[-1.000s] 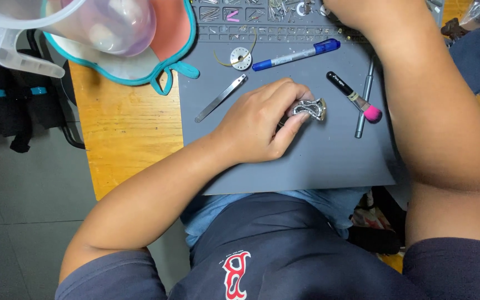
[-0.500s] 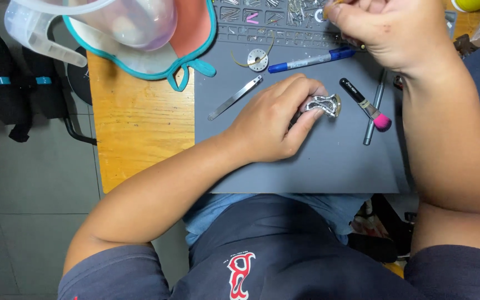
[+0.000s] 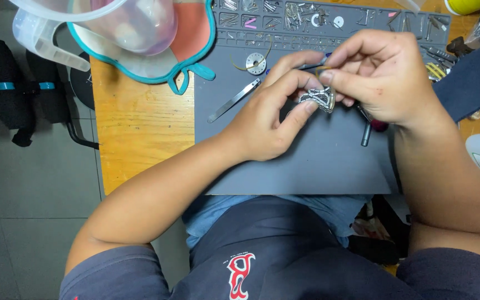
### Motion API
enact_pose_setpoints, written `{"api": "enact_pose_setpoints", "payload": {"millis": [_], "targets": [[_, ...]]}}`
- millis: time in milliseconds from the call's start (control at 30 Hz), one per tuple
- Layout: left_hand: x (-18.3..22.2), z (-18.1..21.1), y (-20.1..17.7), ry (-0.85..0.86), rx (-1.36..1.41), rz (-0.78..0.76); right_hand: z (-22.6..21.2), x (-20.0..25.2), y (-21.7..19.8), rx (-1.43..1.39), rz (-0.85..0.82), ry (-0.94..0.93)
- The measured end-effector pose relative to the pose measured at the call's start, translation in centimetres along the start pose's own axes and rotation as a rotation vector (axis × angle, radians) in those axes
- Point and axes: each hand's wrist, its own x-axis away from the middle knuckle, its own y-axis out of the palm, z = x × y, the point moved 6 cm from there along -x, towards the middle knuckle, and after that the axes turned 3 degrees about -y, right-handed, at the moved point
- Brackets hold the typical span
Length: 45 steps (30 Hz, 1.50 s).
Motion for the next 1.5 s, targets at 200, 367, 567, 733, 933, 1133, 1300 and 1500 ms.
{"api": "enact_pose_setpoints", "payload": {"millis": [200, 367, 567, 733, 933, 1133, 1300, 1500], "targets": [[0.0, -0.5, 0.4, -0.002, 0.126, 0.004, 1.5, 1.9, -0.1, -0.066, 0.035, 0.063], [0.4, -1.7, 1.1, -0.16, 0.445, -0.007, 2.5, 3.0, 0.1, -0.542, -0.069, -0.001], [0.3, 0.0, 0.8, -0.071, 0.285, -0.012, 0.7, 3.2, 0.5, -0.756, -0.329, -0.098], [0.1, 1.6, 1.0, 0.086, 0.066, -0.036, 0.0, 3.2, 0.9, -0.917, -0.355, -0.136], [0.0, 2.0, 1.1, 0.129, 0.021, -0.086, -0.3, 4.2, 0.5, -0.986, -0.341, -0.196], [0.3, 1.7, 1.6, 0.187, -0.095, -0.105, -1.8, 5.0, 1.3, -0.354, -0.339, -0.324], [0.5, 2.1, 1.1, 0.261, -0.159, -0.03, -3.0, 5.4, 1.6, -0.11, -0.231, -0.537], [0.5, 2.8, 0.8, 0.34, -0.278, 0.098, -3.0, 6.1, 2.4, 0.094, -0.15, -0.675]]}}
